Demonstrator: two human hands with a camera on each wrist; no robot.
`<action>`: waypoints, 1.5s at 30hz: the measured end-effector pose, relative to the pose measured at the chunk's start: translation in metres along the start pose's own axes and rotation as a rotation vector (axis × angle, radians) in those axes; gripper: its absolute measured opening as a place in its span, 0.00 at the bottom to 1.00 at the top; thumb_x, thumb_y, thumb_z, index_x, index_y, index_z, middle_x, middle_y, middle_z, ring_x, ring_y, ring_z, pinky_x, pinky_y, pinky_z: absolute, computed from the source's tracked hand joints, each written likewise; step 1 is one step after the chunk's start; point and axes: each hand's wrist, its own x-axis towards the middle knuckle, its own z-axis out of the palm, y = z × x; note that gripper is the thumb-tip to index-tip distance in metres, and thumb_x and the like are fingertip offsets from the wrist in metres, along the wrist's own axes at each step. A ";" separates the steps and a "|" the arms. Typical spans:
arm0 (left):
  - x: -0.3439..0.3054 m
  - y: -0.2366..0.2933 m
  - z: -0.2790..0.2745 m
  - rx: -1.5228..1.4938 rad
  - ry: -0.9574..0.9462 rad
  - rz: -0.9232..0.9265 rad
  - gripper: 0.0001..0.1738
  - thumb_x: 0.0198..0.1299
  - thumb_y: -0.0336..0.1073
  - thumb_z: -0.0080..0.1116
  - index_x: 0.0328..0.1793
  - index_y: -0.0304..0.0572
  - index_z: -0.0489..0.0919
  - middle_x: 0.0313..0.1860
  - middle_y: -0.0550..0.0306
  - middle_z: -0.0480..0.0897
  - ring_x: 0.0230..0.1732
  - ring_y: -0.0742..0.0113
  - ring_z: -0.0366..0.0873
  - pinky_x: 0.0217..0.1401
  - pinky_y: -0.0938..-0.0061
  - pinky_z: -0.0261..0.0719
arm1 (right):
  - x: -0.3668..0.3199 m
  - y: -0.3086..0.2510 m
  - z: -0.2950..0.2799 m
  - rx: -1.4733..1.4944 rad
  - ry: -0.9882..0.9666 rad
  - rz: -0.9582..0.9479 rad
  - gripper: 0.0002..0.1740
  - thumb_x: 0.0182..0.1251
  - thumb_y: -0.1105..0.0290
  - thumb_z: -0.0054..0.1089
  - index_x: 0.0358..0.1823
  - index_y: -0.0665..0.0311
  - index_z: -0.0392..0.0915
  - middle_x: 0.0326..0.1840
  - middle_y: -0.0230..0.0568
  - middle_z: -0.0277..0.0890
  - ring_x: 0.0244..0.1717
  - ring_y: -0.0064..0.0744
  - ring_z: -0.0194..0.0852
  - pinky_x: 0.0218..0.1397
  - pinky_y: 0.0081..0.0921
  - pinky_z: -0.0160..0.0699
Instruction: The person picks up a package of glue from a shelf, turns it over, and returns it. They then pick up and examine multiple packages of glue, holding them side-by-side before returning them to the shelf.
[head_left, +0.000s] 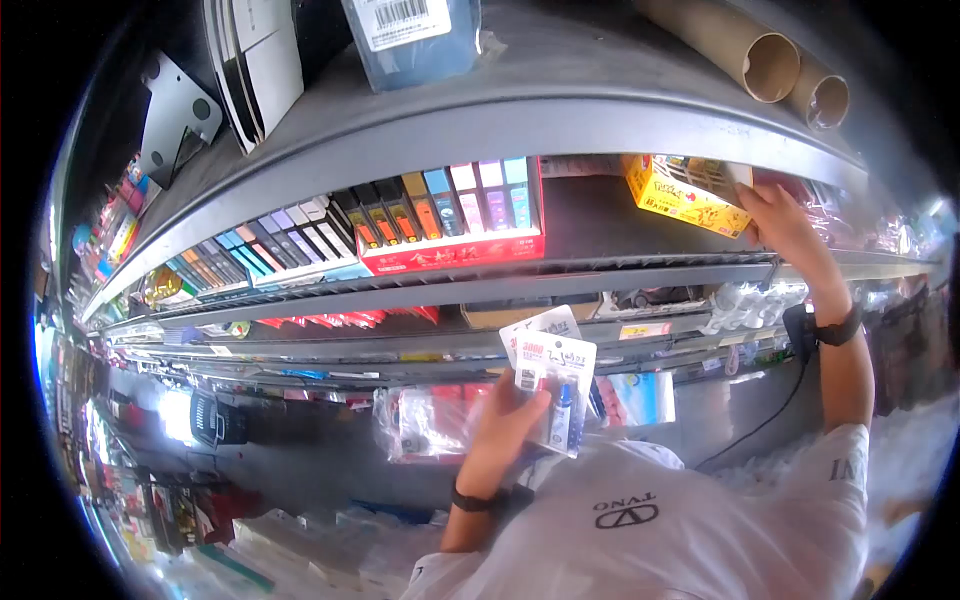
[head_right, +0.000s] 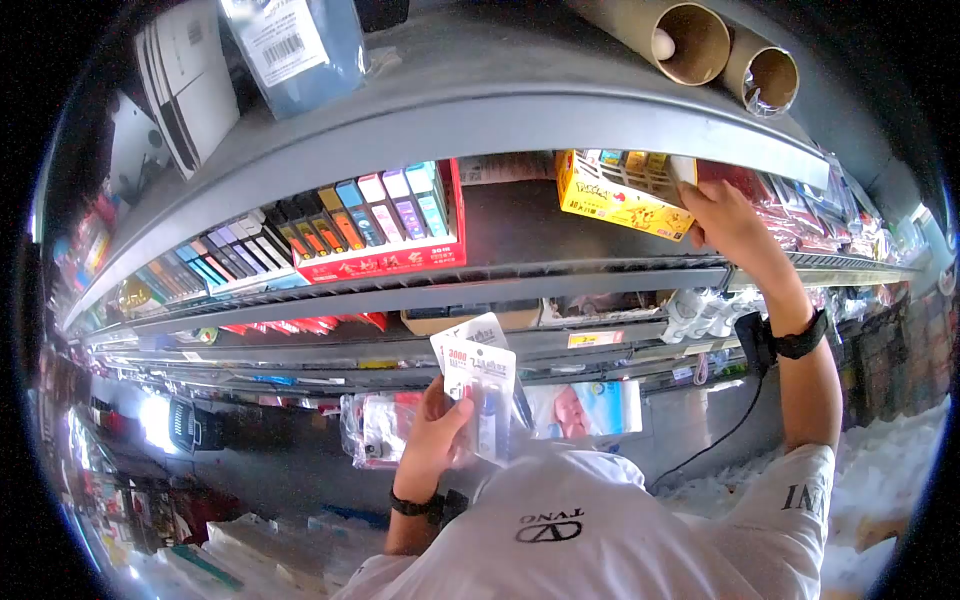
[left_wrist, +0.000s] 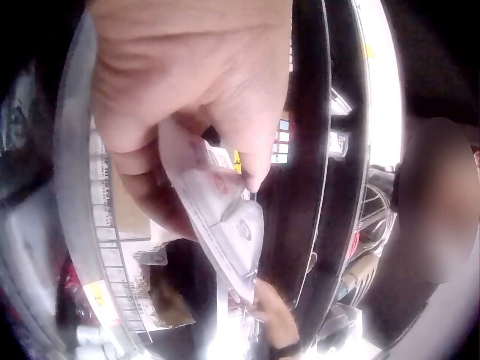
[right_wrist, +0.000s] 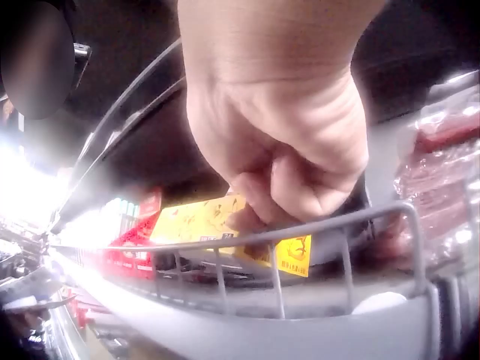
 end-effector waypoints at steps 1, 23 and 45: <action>0.001 0.001 -0.001 0.060 0.025 -0.020 0.28 0.62 0.30 0.64 0.67 0.32 0.69 0.57 0.56 0.80 0.56 0.69 0.77 0.60 0.72 0.74 | 0.005 -0.003 -0.003 0.155 -0.061 0.240 0.15 0.63 0.77 0.55 0.51 0.74 0.75 0.29 0.43 0.73 0.23 0.26 0.79 0.24 0.24 0.76; -0.030 0.020 0.022 0.058 0.061 0.061 0.26 0.68 0.35 0.58 0.69 0.35 0.69 0.60 0.56 0.78 0.60 0.67 0.76 0.63 0.70 0.74 | 0.023 0.038 0.040 -0.342 0.134 0.077 0.14 0.55 0.75 0.65 0.42 0.75 0.80 0.29 0.52 0.81 0.31 0.48 0.86 0.34 0.35 0.86; 0.002 0.022 0.057 0.141 0.037 0.054 0.27 0.70 0.33 0.53 0.73 0.36 0.66 0.62 0.55 0.77 0.61 0.67 0.75 0.65 0.70 0.72 | 0.042 -0.037 0.009 -0.332 0.611 -0.135 0.09 0.59 0.67 0.58 0.31 0.63 0.83 0.23 0.40 0.80 0.28 0.42 0.84 0.39 0.37 0.84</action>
